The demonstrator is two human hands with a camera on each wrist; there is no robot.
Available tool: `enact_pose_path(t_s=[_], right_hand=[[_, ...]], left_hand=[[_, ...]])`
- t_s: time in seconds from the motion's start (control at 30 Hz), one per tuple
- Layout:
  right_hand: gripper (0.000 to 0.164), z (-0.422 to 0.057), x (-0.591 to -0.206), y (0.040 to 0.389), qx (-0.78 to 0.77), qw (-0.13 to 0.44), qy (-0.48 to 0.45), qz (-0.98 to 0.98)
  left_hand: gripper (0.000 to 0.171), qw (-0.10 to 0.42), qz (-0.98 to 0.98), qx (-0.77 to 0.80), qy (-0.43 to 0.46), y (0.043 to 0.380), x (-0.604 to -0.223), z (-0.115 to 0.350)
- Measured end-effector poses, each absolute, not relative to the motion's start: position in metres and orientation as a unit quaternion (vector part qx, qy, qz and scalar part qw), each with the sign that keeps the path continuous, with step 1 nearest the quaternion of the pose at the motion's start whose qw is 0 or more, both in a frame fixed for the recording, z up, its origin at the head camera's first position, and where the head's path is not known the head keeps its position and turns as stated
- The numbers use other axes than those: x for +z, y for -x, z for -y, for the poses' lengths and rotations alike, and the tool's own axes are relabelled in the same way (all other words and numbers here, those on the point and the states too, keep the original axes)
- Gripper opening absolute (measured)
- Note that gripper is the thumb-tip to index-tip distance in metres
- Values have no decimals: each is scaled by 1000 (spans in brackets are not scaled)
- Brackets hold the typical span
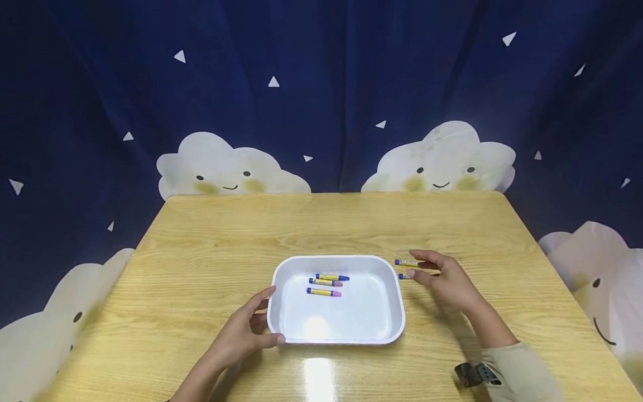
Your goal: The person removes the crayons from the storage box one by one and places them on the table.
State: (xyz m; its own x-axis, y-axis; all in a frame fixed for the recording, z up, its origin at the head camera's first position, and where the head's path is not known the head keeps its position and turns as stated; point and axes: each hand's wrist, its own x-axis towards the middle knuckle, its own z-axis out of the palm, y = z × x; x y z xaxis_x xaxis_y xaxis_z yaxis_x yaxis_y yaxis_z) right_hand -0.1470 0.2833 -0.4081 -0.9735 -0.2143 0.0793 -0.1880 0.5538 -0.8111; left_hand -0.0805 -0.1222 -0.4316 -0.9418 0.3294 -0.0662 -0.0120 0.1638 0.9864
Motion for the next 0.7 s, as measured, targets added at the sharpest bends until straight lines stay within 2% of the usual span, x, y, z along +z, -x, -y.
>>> enact_pose_path(t_s=[0.2,0.7], right_hand=[[45,-265,-402,141,-502,29,121,-856],[40,-226,-399,141,-557,6,115,-823]], left_hand=[[93,135,-754,635,-102,80,-431,122],[95,136,-759,628,-104,80,-429,123]])
